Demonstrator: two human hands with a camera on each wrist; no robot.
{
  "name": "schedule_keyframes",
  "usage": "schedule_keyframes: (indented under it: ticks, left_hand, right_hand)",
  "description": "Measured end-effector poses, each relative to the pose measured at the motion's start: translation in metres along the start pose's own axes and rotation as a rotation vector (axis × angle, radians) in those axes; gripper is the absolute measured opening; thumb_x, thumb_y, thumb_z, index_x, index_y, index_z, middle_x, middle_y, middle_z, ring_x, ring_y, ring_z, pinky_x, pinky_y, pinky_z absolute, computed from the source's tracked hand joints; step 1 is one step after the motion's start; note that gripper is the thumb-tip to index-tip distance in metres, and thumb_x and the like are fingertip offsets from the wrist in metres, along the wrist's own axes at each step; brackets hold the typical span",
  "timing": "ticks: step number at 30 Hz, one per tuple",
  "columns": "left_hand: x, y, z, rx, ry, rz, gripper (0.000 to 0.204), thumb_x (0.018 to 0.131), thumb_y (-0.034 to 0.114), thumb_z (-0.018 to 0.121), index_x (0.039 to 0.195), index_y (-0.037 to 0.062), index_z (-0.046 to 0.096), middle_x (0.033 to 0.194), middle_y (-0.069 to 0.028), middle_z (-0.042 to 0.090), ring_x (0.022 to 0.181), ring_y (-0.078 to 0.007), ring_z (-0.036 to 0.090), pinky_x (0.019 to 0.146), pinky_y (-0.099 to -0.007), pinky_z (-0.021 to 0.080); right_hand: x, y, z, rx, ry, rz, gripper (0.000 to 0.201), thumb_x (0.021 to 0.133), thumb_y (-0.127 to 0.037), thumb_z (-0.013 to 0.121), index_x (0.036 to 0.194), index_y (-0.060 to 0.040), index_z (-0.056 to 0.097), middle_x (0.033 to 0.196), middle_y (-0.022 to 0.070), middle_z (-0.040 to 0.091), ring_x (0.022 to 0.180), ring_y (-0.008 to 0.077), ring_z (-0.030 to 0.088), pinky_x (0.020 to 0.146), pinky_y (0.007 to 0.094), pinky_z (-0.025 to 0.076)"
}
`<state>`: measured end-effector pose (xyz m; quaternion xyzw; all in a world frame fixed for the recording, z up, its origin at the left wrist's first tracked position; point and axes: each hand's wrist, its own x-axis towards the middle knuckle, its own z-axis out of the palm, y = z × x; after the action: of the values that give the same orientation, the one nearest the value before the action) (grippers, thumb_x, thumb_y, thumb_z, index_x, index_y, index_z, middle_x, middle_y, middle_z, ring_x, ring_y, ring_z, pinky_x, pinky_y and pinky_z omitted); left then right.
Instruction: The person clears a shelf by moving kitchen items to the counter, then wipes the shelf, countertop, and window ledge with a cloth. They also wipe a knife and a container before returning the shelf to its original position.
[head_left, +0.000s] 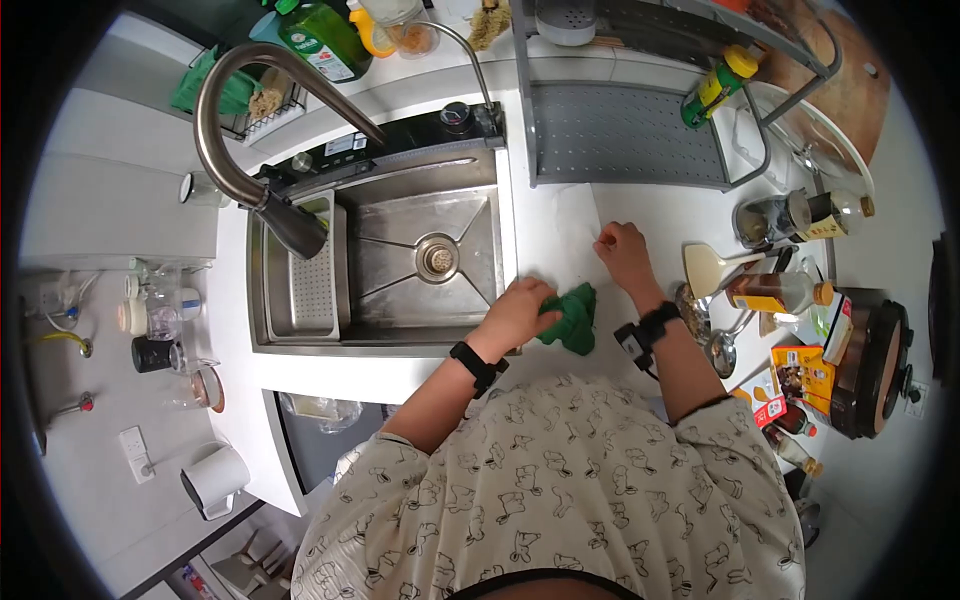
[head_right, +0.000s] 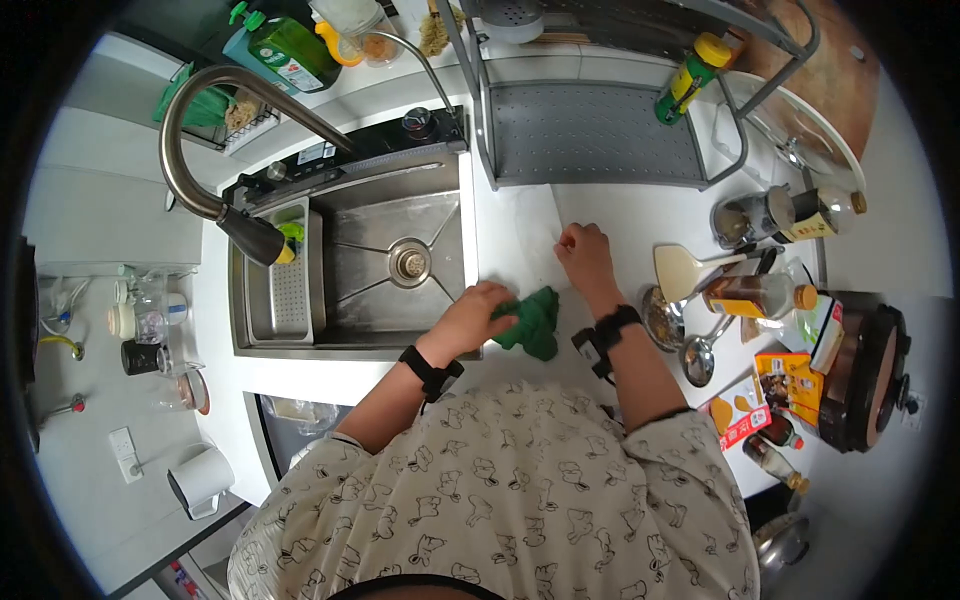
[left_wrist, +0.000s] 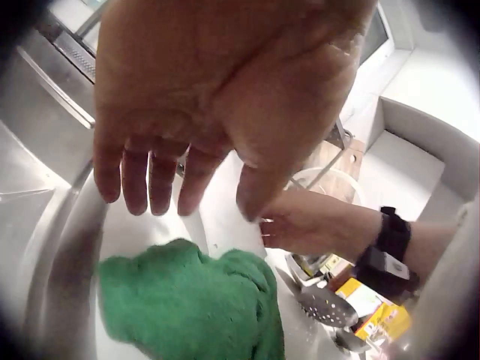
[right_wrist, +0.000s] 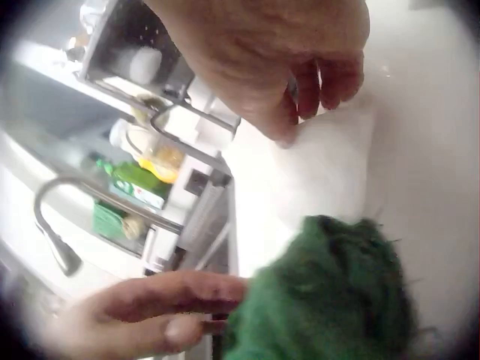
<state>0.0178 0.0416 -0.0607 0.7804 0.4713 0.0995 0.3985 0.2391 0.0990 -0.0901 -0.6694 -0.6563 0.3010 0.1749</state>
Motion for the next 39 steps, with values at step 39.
schedule_keyframes:
  ticks: [39]
  left_hand:
    - [0.038,-0.020,-0.043,-1.512,0.211,-0.391,0.037,0.095,0.031,0.039,0.121,0.0056,0.046,0.104,-0.0042,0.060,0.090,-0.0114,0.059,0.078,-0.0250,0.048]
  right_hand:
    - [0.183,-0.025,-0.004,0.225,0.064,-0.142,0.047,0.078,-0.003,0.054,0.124,-0.0124,0.046,0.121,0.0119,0.048,0.114,0.0248,0.046,0.096,0.0321,0.036]
